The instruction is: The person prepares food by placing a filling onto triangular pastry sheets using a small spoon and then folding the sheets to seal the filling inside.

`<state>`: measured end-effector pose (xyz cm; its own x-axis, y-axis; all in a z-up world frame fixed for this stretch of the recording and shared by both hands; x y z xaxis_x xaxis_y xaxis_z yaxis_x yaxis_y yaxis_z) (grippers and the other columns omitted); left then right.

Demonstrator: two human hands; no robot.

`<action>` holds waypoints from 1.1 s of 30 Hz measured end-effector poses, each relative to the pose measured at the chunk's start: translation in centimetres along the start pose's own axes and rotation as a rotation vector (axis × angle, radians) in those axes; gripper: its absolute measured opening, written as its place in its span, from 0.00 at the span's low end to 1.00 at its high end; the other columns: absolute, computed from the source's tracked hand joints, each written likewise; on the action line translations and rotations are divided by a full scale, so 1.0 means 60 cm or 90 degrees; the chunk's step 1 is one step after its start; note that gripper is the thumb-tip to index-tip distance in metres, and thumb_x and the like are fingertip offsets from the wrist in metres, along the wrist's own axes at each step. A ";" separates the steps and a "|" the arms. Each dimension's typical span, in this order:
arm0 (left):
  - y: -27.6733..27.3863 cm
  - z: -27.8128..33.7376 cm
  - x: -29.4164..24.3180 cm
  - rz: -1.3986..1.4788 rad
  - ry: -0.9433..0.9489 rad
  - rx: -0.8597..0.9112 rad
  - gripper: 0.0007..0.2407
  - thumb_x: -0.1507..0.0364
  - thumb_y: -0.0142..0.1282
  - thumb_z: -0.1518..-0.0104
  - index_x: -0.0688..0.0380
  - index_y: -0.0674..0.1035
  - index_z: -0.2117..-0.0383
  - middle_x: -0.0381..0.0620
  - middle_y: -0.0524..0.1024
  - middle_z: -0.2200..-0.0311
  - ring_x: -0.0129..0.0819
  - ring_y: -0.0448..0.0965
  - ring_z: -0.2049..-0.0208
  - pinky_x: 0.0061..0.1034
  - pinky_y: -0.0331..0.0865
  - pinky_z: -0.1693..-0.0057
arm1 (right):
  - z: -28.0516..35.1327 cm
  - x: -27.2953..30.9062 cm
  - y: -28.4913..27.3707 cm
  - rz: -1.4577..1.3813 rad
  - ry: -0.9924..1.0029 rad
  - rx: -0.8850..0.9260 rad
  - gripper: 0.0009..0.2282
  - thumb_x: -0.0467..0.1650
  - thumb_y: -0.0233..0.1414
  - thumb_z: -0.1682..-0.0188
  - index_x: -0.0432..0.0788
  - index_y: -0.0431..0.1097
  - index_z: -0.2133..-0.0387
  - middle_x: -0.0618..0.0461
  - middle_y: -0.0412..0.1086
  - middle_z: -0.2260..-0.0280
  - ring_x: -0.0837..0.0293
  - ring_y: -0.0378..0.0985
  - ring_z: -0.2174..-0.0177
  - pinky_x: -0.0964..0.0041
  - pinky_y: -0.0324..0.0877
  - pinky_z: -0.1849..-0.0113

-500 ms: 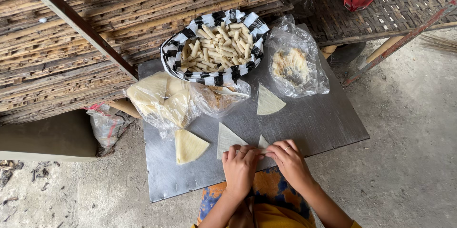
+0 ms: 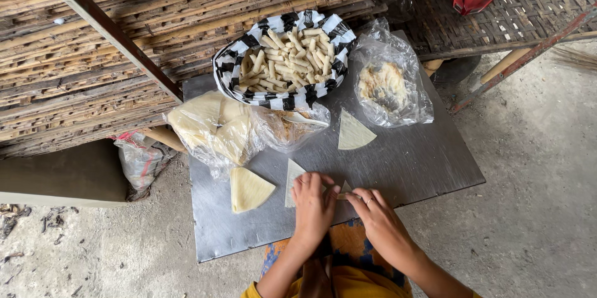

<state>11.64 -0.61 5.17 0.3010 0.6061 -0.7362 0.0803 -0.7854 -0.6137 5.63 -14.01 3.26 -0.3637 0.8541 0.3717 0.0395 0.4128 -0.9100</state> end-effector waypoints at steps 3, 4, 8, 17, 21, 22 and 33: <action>-0.045 -0.056 0.004 0.028 0.005 -0.075 0.10 0.69 0.62 0.43 0.56 0.75 0.61 0.49 0.74 0.59 0.48 0.68 0.56 0.39 0.60 0.48 | -0.024 -0.007 0.024 0.089 0.028 0.074 0.29 0.15 0.45 0.60 0.32 0.59 0.39 0.38 0.57 0.40 0.43 0.64 0.45 0.56 0.67 0.47; -0.047 -0.076 -0.003 0.036 0.028 -0.076 0.09 0.70 0.61 0.43 0.57 0.75 0.60 0.49 0.75 0.59 0.48 0.69 0.56 0.39 0.60 0.48 | -0.039 -0.013 0.022 0.131 0.026 0.056 0.29 0.17 0.46 0.59 0.32 0.59 0.39 0.38 0.57 0.40 0.43 0.64 0.46 0.54 0.66 0.48; -0.038 -0.119 -0.015 0.039 0.081 -0.063 0.07 0.72 0.59 0.41 0.58 0.75 0.59 0.47 0.78 0.61 0.47 0.73 0.56 0.38 0.64 0.49 | -0.086 -0.041 0.008 0.118 0.033 0.002 0.29 0.19 0.47 0.60 0.36 0.60 0.39 0.42 0.57 0.39 0.43 0.63 0.45 0.50 0.65 0.46; 0.106 -0.131 0.080 -0.181 -0.013 0.168 0.14 0.65 0.58 0.41 0.63 0.73 0.57 0.57 0.76 0.58 0.53 0.77 0.54 0.42 0.72 0.51 | -0.103 -0.142 0.012 -0.249 0.177 0.016 0.15 0.28 0.54 0.50 0.45 0.69 0.49 0.51 0.76 0.62 0.56 0.81 0.61 0.61 0.76 0.58; 0.147 -0.147 0.063 -0.234 0.038 0.147 0.17 0.67 0.61 0.46 0.66 0.73 0.56 0.59 0.74 0.54 0.52 0.75 0.52 0.40 0.73 0.51 | -0.219 -0.166 -0.082 -0.284 0.093 -0.121 0.05 0.27 0.57 0.49 0.40 0.71 0.61 0.52 0.78 0.65 0.60 0.82 0.65 0.66 0.79 0.61; 0.155 -0.149 0.061 -0.240 0.041 0.146 0.18 0.68 0.61 0.47 0.67 0.73 0.56 0.59 0.73 0.53 0.52 0.75 0.51 0.39 0.73 0.52 | -0.258 -0.172 -0.107 -0.259 0.103 -0.141 0.04 0.26 0.57 0.49 0.40 0.71 0.63 0.51 0.78 0.66 0.59 0.82 0.65 0.65 0.78 0.61; 0.178 -0.148 0.046 -0.271 0.215 -0.014 0.18 0.78 0.54 0.55 0.69 0.76 0.55 0.57 0.75 0.52 0.47 0.77 0.54 0.35 0.73 0.58 | -0.350 -0.095 -0.016 -0.052 0.173 0.081 0.13 0.37 0.60 0.52 0.44 0.70 0.59 0.47 0.78 0.73 0.45 0.83 0.71 0.54 0.72 0.69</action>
<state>21.78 -8.44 -0.89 0.5259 0.7999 -0.2890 0.2804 -0.4838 -0.8291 27.24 -12.64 5.86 -0.0977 0.8804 0.4641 -0.1027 0.4550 -0.8846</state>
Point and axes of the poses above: each hand's wrist, its own z-axis away from the middle knuckle, its own y-axis out of the palm, x = y × z, the point moved 10 cm from there along -z, towards the middle knuckle
